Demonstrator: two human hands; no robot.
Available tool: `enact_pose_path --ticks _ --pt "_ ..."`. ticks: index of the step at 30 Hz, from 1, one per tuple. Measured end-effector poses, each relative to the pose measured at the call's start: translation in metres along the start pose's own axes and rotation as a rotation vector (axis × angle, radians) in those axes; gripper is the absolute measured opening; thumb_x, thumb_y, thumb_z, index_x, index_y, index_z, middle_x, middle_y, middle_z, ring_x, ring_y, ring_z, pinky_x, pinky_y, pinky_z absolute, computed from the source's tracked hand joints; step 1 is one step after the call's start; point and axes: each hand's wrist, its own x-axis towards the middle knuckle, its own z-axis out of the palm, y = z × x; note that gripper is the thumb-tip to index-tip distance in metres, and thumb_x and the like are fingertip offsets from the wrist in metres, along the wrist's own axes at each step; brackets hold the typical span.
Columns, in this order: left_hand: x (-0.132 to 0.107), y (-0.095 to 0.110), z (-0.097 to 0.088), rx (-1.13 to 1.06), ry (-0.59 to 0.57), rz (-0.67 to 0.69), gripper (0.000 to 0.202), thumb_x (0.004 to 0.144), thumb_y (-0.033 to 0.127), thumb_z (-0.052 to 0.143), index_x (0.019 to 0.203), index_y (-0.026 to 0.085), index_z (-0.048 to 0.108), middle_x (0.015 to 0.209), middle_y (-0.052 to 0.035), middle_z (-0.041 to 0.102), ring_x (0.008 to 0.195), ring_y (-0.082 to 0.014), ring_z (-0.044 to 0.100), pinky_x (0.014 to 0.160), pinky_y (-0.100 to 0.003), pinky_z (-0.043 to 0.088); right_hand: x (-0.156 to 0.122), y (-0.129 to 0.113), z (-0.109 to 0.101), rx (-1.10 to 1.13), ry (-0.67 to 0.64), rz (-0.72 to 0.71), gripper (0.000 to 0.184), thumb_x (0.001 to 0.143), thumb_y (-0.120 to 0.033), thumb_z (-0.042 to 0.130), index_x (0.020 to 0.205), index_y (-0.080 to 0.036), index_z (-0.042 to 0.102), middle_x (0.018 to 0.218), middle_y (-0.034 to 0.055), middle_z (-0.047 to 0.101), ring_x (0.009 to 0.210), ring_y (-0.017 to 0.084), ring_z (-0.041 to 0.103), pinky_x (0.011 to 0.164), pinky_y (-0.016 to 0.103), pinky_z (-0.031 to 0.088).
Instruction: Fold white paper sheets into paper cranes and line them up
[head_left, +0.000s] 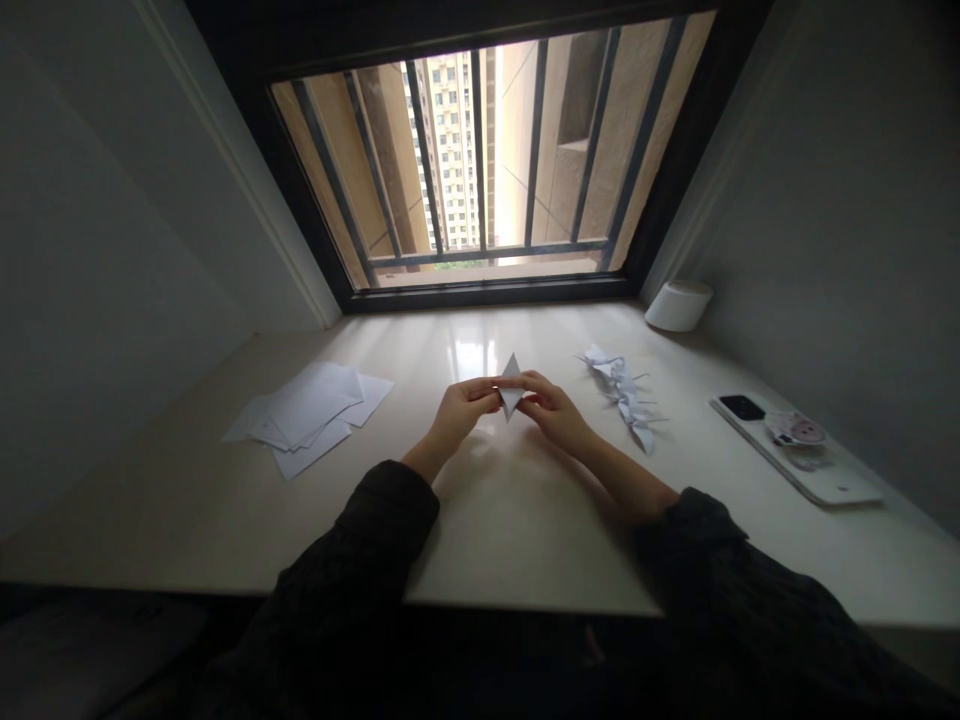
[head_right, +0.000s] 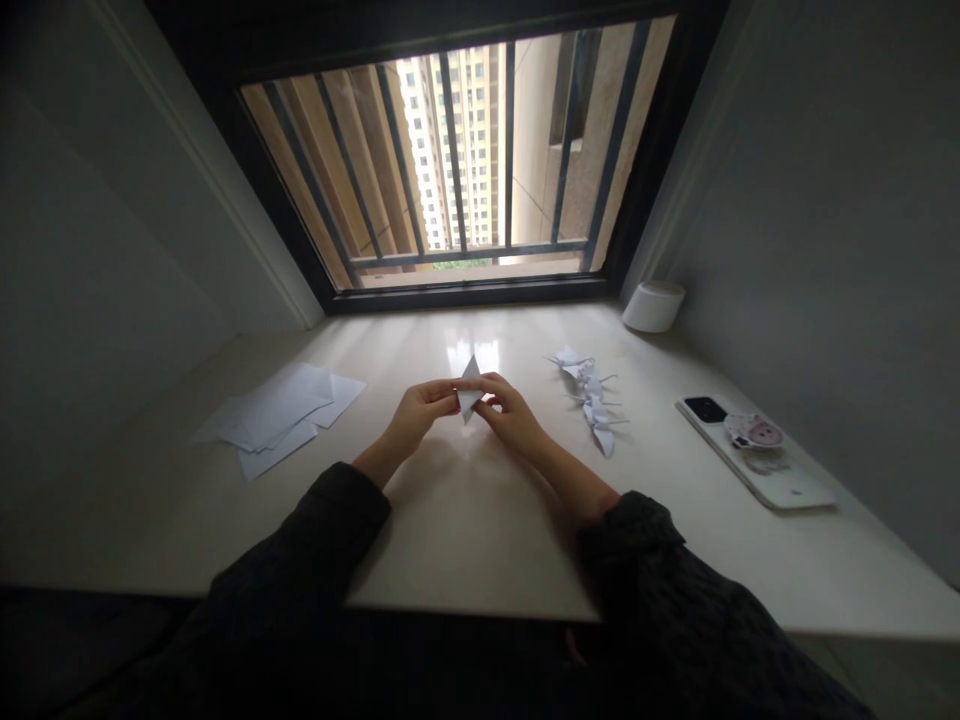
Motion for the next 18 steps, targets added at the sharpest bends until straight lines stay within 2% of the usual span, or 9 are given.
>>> enact_pose_path --ticks 5,12,18 --pt "0.003 -0.004 -0.002 -0.043 0.013 -0.020 0.038 0.064 0.028 0.076 0.098 0.013 0.070 0.085 -0.0076 0.072 0.078 -0.0165 0.065 0.078 -0.032 0.048 0.000 0.002 0.000 -0.016 0.038 -0.020 0.029 0.079 -0.029 0.061 0.107 -0.029 0.069 0.100 0.0047 0.060 0.086 0.018 0.057 0.075 0.032 0.050" --pt "0.005 -0.005 -0.007 -0.077 0.042 -0.048 0.042 0.062 0.028 0.077 0.100 0.014 0.069 0.084 -0.0070 0.071 0.074 -0.0155 0.064 0.077 -0.032 0.048 0.003 0.015 -0.004 0.096 0.254 0.116 0.026 0.067 -0.040 0.075 0.088 -0.023 0.074 0.082 0.0039 0.071 0.072 0.018 0.063 0.070 0.033 0.051" --pt "0.003 -0.003 -0.005 -0.094 0.032 -0.060 0.044 0.060 0.027 0.079 0.100 0.013 0.069 0.083 -0.0069 0.071 0.073 -0.0146 0.063 0.076 -0.032 0.048 0.003 0.015 -0.005 0.132 0.278 0.149 0.027 0.062 -0.041 0.078 0.082 -0.023 0.075 0.081 0.0045 0.074 0.075 0.021 0.067 0.073 0.036 0.052"
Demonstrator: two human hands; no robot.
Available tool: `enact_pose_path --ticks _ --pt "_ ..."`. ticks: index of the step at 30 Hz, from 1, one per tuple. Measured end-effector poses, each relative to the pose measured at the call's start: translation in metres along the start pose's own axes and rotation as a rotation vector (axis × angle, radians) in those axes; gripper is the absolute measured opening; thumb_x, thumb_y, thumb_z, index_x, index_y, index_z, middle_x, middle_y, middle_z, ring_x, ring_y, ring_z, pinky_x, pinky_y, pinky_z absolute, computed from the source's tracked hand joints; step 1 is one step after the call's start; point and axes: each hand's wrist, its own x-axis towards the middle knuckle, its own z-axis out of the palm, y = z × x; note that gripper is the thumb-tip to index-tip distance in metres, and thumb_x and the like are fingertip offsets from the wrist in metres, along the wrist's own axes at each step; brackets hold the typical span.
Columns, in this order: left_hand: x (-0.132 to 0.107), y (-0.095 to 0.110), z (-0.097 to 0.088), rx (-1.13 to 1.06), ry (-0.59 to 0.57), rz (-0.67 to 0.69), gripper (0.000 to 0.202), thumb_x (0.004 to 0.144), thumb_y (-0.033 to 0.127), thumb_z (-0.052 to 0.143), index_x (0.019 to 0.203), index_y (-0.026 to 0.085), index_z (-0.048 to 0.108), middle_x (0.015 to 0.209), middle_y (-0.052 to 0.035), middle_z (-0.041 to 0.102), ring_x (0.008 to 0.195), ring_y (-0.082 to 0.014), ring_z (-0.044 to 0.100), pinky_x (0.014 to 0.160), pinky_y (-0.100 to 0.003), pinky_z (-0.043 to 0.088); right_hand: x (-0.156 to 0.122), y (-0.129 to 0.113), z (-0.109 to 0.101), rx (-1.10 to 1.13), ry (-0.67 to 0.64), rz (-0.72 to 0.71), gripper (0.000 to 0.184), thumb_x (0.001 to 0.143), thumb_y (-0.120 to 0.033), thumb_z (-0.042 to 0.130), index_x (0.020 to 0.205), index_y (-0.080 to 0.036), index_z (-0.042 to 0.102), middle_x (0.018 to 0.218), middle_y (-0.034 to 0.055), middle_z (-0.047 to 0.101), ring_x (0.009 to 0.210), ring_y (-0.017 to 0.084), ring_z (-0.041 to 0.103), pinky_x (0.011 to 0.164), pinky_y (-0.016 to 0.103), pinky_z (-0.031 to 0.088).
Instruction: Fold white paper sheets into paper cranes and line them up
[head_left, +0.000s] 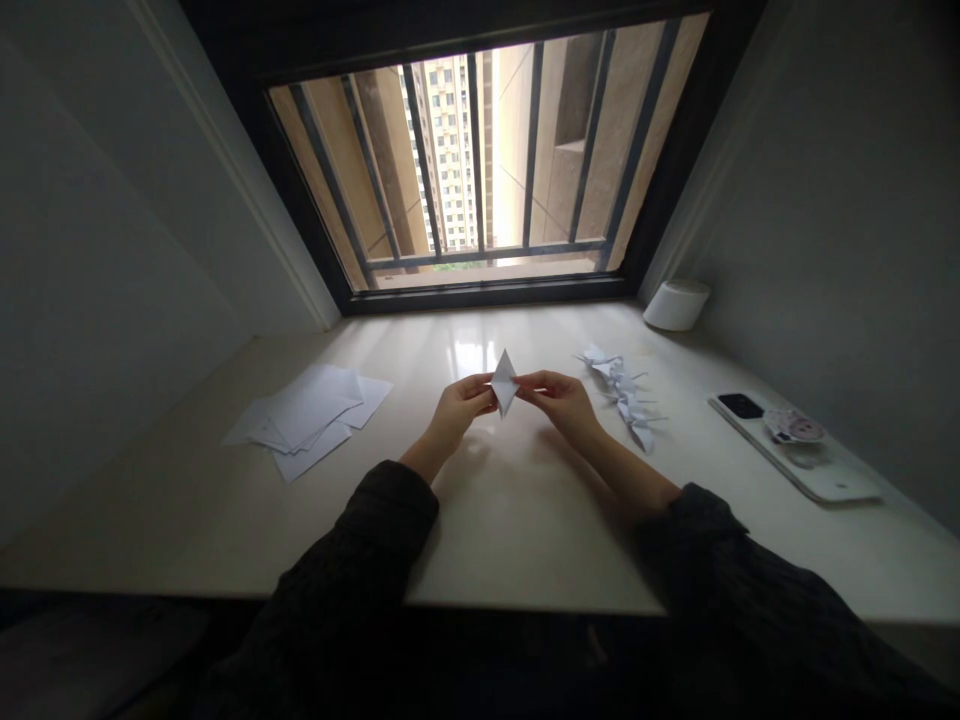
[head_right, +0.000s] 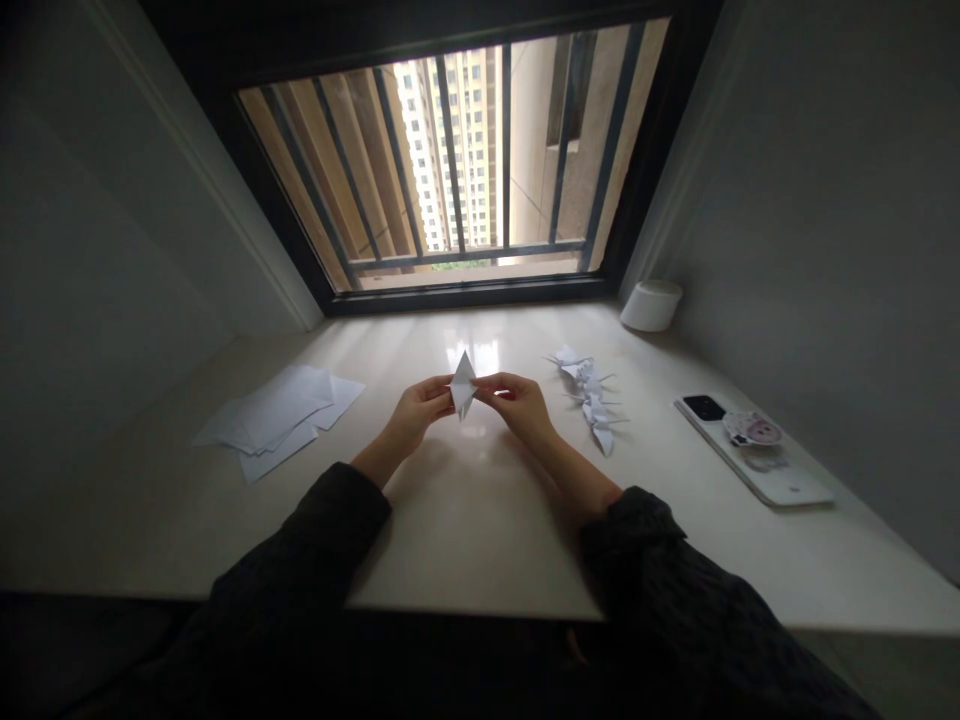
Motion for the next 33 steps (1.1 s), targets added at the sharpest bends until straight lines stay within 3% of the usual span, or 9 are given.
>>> enact_pose_path --ticks 6,11,15,18,22,33 --pt "0.000 0.001 -0.001 0.043 -0.026 0.040 0.049 0.063 0.030 0.078 0.108 0.013 0.066 0.086 -0.0076 0.071 0.075 -0.0153 0.064 0.077 -0.032 0.050 -0.001 -0.001 0.000 -0.011 -0.007 0.016 0.028 0.062 -0.042 0.078 0.081 -0.022 0.075 0.083 0.0052 0.075 0.077 0.023 0.069 0.074 0.036 0.054" --pt "-0.004 0.010 -0.002 0.224 -0.097 0.167 0.058 0.068 0.032 0.075 0.123 0.018 0.059 0.090 -0.0075 0.072 0.077 -0.0168 0.066 0.076 -0.032 0.052 -0.001 -0.002 0.000 0.014 0.002 0.050 0.026 0.061 -0.040 0.078 0.080 -0.023 0.076 0.082 0.0052 0.075 0.080 0.023 0.069 0.080 0.039 0.052" --pt "-0.007 0.015 -0.003 0.270 -0.088 0.297 0.054 0.070 0.033 0.074 0.120 0.019 0.061 0.096 -0.0083 0.072 0.079 -0.0186 0.068 0.078 -0.035 0.054 0.002 -0.001 -0.002 0.054 0.000 0.080 0.024 0.058 -0.036 0.079 0.078 -0.023 0.076 0.080 0.0047 0.075 0.079 0.022 0.068 0.080 0.039 0.051" --pt "-0.006 0.013 -0.005 0.319 -0.046 0.349 0.040 0.069 0.034 0.074 0.105 0.018 0.070 0.094 -0.0088 0.073 0.084 -0.0219 0.069 0.083 -0.038 0.053 0.003 0.001 -0.003 0.064 -0.001 0.111 0.025 0.056 -0.034 0.079 0.078 -0.022 0.076 0.075 0.0042 0.074 0.071 0.018 0.065 0.075 0.036 0.050" --pt "-0.003 0.008 -0.008 0.368 0.013 0.340 0.027 0.066 0.035 0.076 0.088 0.019 0.075 0.089 -0.0077 0.074 0.087 -0.0239 0.069 0.089 -0.040 0.051 0.002 0.000 -0.003 0.072 0.018 0.168 0.024 0.055 -0.031 0.080 0.077 -0.022 0.076 0.072 0.0034 0.073 0.065 0.014 0.061 0.069 0.031 0.048" --pt "-0.001 0.010 -0.010 0.276 0.033 0.162 0.030 0.059 0.033 0.080 0.084 0.018 0.076 0.085 -0.0081 0.074 0.083 -0.0220 0.068 0.085 -0.037 0.050 0.001 0.000 -0.003 0.023 -0.016 0.177 0.029 0.057 -0.037 0.079 0.082 -0.021 0.076 0.080 0.0069 0.075 0.071 0.018 0.064 0.068 0.033 0.050"
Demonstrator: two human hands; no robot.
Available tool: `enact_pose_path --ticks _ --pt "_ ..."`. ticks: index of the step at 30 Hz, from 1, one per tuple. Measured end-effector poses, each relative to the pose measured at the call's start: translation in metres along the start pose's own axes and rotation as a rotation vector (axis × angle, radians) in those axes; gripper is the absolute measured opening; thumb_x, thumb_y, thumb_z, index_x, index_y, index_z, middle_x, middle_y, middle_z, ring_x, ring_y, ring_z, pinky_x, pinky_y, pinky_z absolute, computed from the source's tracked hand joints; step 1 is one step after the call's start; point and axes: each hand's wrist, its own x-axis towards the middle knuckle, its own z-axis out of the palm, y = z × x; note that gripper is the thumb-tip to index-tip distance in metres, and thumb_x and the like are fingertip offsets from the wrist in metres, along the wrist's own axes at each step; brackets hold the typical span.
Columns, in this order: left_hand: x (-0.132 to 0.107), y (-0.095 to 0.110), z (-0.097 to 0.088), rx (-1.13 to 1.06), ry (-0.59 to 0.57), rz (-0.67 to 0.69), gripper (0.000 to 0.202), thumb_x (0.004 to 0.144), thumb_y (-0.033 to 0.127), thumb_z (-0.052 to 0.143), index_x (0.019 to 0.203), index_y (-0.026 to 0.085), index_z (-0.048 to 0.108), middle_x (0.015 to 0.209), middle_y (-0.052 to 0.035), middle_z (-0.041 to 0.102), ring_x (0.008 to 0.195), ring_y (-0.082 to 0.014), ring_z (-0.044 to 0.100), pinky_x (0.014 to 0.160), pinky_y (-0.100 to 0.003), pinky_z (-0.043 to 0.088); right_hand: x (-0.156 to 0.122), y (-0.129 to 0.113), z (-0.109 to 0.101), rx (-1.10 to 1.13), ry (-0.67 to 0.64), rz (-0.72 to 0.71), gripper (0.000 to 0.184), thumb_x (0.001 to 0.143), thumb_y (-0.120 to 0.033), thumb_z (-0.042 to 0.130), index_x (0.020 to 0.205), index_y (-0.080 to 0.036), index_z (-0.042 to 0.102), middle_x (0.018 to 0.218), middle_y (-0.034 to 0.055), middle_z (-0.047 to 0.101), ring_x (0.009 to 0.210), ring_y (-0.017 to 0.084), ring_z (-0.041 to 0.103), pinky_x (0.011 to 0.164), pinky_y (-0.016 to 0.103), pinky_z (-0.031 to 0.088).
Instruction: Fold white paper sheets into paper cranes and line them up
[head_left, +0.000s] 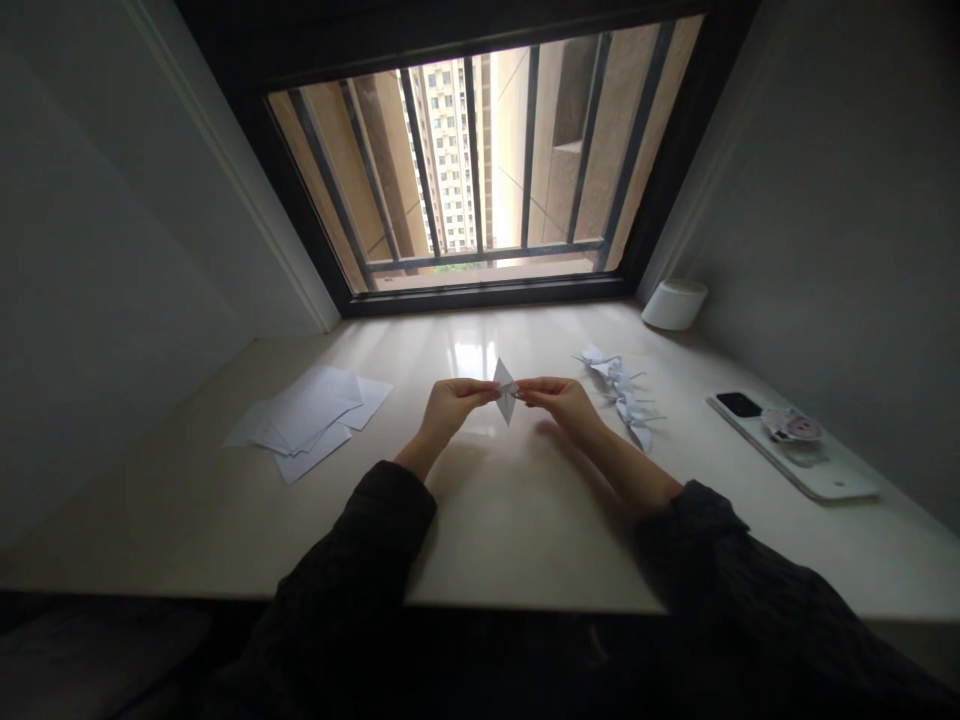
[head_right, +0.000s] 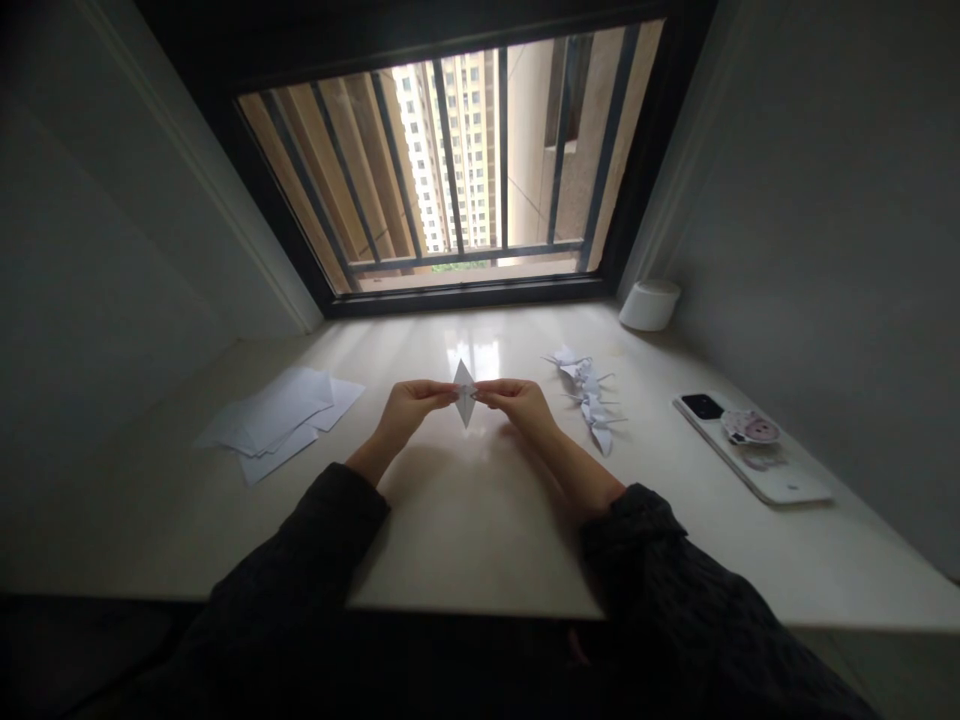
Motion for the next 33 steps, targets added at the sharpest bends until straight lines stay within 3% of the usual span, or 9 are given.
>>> enact_pose_path --ticks 7,11,16,20,26,30,33 --pt "0.000 -0.001 0.004 -0.074 0.036 -0.046 0.031 0.062 0.039 0.078 0.083 0.015 0.075 0.079 -0.0071 0.074 0.074 -0.0180 0.067 0.081 -0.037 0.052 -0.001 -0.002 0.005 0.032 0.028 -0.002 0.034 0.061 -0.044 0.077 0.086 -0.022 0.076 0.086 0.0073 0.075 0.077 0.019 0.066 0.069 0.034 0.052" --pt "-0.005 -0.001 0.011 -0.003 0.088 0.094 0.030 0.066 0.040 0.076 0.084 0.016 0.074 0.083 -0.0076 0.074 0.078 -0.0204 0.068 0.078 -0.035 0.053 -0.001 -0.001 0.007 0.059 0.063 0.015 0.034 0.060 -0.046 0.077 0.081 -0.019 0.075 0.078 0.0069 0.074 0.068 0.017 0.065 0.065 0.032 0.051" --pt "-0.014 0.003 0.020 0.136 0.120 0.220 0.043 0.070 0.038 0.073 0.109 0.021 0.066 0.081 -0.0048 0.073 0.080 -0.0204 0.069 0.076 -0.032 0.052 -0.004 -0.002 0.009 0.089 0.132 -0.011 0.036 0.059 -0.045 0.078 0.082 -0.019 0.075 0.080 0.0071 0.074 0.069 0.018 0.065 0.066 0.033 0.051" --pt "-0.016 0.002 0.023 0.105 0.117 0.191 0.051 0.069 0.039 0.074 0.116 0.022 0.062 0.078 -0.0040 0.073 0.078 -0.0199 0.070 0.076 -0.031 0.052 -0.005 -0.003 0.011 0.091 0.180 -0.032 0.038 0.058 -0.046 0.078 0.085 -0.019 0.075 0.080 0.0065 0.074 0.069 0.018 0.066 0.065 0.033 0.052" --pt "-0.011 -0.005 0.024 -0.051 0.066 0.041 0.080 0.065 0.037 0.078 0.135 0.018 0.045 0.074 -0.0033 0.073 0.074 -0.0200 0.070 0.080 -0.036 0.053 -0.007 -0.005 0.011 0.079 0.175 -0.053 0.040 0.055 -0.044 0.081 0.086 -0.019 0.075 0.076 0.0059 0.075 0.070 0.021 0.068 0.072 0.038 0.054" --pt "-0.008 -0.008 0.023 -0.121 -0.004 -0.093 0.057 0.063 0.037 0.079 0.111 0.012 0.064 0.077 -0.0084 0.074 0.074 -0.0205 0.070 0.081 -0.038 0.053 -0.007 -0.005 0.010 0.054 0.164 -0.071 0.033 0.057 -0.040 0.080 0.083 -0.020 0.076 0.082 0.0064 0.075 0.078 0.025 0.070 0.077 0.040 0.054" --pt "-0.007 -0.009 0.023 -0.129 -0.033 -0.138 0.042 0.063 0.039 0.079 0.093 0.011 0.071 0.081 -0.0105 0.073 0.075 -0.0204 0.070 0.082 -0.037 0.053 -0.007 -0.004 0.009 -0.018 0.165 -0.094 0.030 0.060 -0.039 0.078 0.083 -0.021 0.076 0.082 0.0068 0.075 0.079 0.026 0.070 0.077 0.041 0.054"
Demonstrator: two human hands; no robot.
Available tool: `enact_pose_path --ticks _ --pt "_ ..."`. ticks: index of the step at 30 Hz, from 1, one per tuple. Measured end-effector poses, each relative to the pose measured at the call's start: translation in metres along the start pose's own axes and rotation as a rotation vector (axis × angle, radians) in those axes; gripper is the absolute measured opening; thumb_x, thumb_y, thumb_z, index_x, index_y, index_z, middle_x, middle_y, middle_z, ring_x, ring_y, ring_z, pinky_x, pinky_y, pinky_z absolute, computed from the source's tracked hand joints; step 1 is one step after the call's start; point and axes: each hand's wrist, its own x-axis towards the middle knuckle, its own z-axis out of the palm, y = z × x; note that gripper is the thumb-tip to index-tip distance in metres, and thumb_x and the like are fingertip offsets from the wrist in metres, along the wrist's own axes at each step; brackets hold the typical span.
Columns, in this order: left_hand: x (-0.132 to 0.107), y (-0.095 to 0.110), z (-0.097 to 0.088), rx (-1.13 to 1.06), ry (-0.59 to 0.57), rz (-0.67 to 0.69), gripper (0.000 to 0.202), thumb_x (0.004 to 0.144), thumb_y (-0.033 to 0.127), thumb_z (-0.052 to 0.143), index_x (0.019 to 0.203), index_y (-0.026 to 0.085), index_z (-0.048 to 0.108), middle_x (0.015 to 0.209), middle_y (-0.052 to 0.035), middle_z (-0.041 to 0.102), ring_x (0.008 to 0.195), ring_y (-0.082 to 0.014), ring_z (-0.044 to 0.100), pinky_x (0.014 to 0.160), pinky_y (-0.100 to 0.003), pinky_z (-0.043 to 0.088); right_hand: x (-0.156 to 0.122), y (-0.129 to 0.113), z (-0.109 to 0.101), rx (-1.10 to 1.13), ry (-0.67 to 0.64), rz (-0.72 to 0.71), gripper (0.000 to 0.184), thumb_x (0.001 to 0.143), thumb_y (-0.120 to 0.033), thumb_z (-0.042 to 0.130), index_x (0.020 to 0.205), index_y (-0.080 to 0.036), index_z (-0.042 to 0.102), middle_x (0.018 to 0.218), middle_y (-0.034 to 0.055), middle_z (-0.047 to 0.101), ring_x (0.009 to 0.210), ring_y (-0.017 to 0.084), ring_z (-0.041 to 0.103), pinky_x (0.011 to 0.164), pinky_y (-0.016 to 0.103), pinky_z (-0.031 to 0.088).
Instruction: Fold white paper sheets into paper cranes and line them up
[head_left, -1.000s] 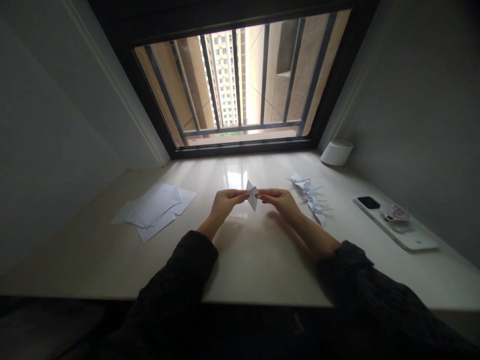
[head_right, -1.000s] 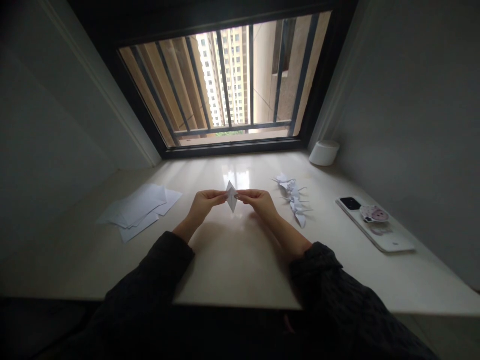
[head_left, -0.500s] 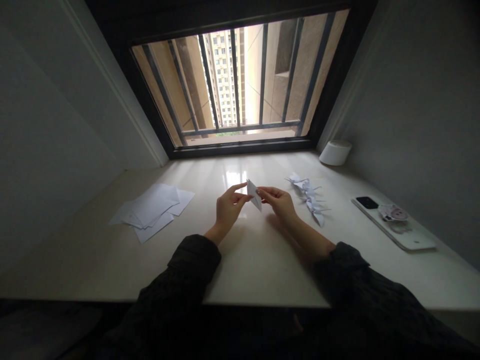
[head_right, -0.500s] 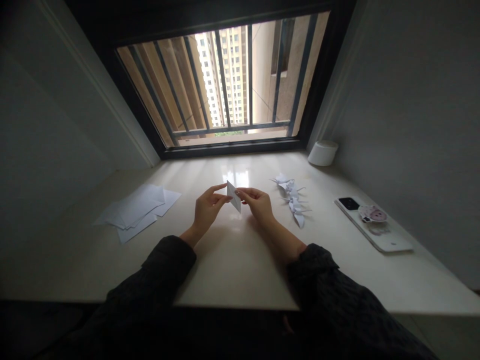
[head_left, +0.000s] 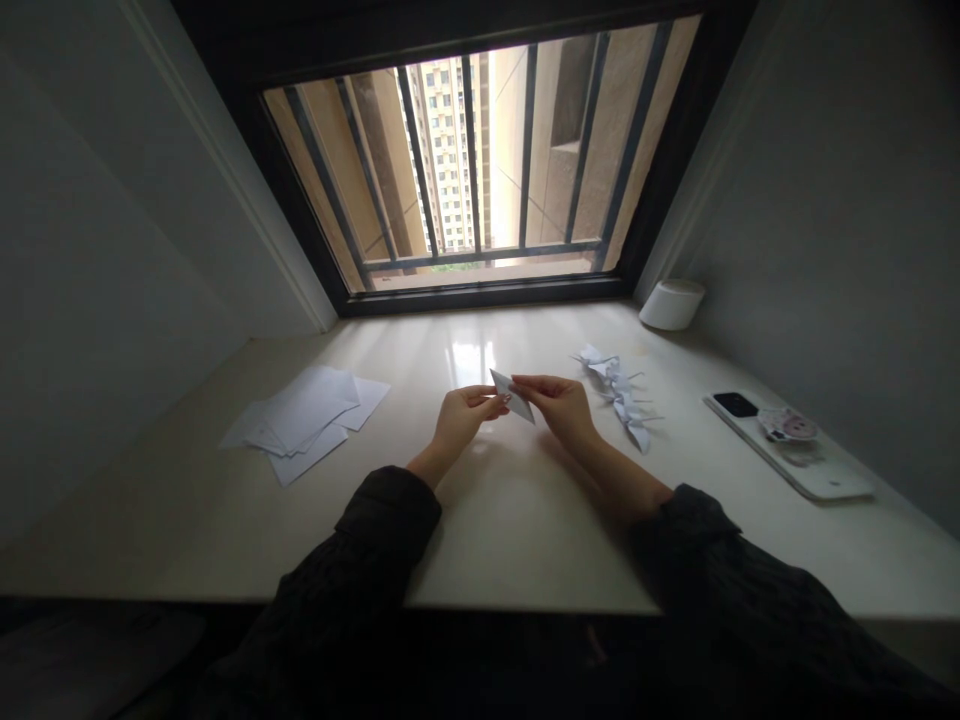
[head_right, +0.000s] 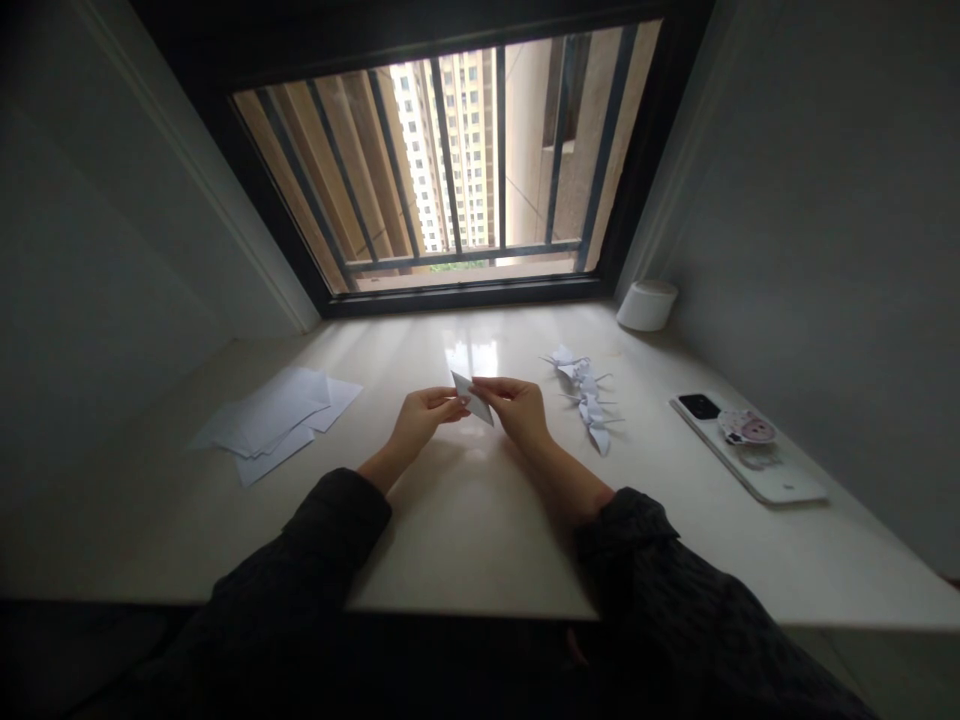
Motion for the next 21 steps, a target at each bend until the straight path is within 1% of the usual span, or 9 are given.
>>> enact_pose_path --ticks 4,9,11,14,17,19,21 --pt "-0.0003 0.0000 0.0003 -0.016 -0.005 -0.010 0.039 0.062 0.038 0.079 0.089 0.011 0.071 0.080 -0.0103 0.073 0.073 -0.0194 0.070 0.082 -0.038 0.053 0.0006 0.0016 -0.0014 -0.083 -0.013 -0.051 0.028 0.064 -0.040 0.076 0.086 -0.022 0.076 0.086 0.0065 0.075 0.081 0.027 0.070 0.077 0.041 0.054" --pt "-0.0022 0.0020 0.0013 -0.039 -0.014 -0.011 0.038 0.062 0.038 0.079 0.088 0.011 0.071 0.080 -0.0101 0.073 0.073 -0.0187 0.069 0.084 -0.038 0.052 0.0009 0.0033 -0.0015 -0.040 -0.022 -0.038 0.028 0.064 -0.039 0.076 0.087 -0.022 0.076 0.086 0.0065 0.075 0.082 0.027 0.070 0.076 0.040 0.054" --pt "-0.0027 0.0024 0.0012 -0.015 -0.018 -0.014 0.038 0.063 0.038 0.078 0.088 0.011 0.071 0.080 -0.0104 0.073 0.073 -0.0190 0.069 0.083 -0.037 0.052 0.0008 0.0033 -0.0015 -0.064 -0.031 -0.046 0.027 0.065 -0.038 0.076 0.087 -0.021 0.076 0.086 0.0068 0.075 0.081 0.026 0.070 0.076 0.039 0.054" --pt "-0.0029 0.0026 0.0005 0.063 -0.006 -0.001 0.035 0.065 0.040 0.076 0.085 0.012 0.072 0.080 -0.0100 0.072 0.072 -0.0184 0.068 0.078 -0.035 0.052 0.0006 0.0034 -0.0019 -0.131 -0.060 -0.082 0.024 0.068 -0.037 0.073 0.087 -0.022 0.076 0.086 0.0064 0.075 0.081 0.026 0.070 0.075 0.037 0.053" --pt "-0.0024 0.0020 -0.0006 0.146 0.059 0.041 0.033 0.066 0.042 0.074 0.084 0.014 0.074 0.081 -0.0089 0.072 0.074 -0.0184 0.066 0.070 -0.031 0.052 0.0008 0.0043 -0.0021 -0.195 -0.080 -0.129 0.025 0.070 -0.038 0.072 0.088 -0.021 0.076 0.087 0.0071 0.075 0.081 0.025 0.069 0.074 0.036 0.053" --pt "-0.0020 0.0012 -0.0011 0.150 0.097 0.055 0.033 0.066 0.043 0.074 0.083 0.015 0.074 0.080 -0.0083 0.071 0.075 -0.0184 0.064 0.066 -0.029 0.051 0.0007 0.0047 -0.0019 -0.224 -0.087 -0.149 0.027 0.071 -0.039 0.072 0.089 -0.020 0.076 0.088 0.0079 0.075 0.080 0.025 0.069 0.073 0.036 0.053" --pt "-0.0018 0.0001 -0.0014 0.112 0.104 0.044 0.034 0.064 0.045 0.074 0.083 0.016 0.075 0.079 -0.0081 0.070 0.074 -0.0179 0.063 0.064 -0.029 0.051 0.0002 0.0042 -0.0012 -0.227 -0.100 -0.148 0.029 0.070 -0.041 0.072 0.089 -0.019 0.076 0.086 0.0084 0.075 0.077 0.024 0.069 0.071 0.035 0.053"
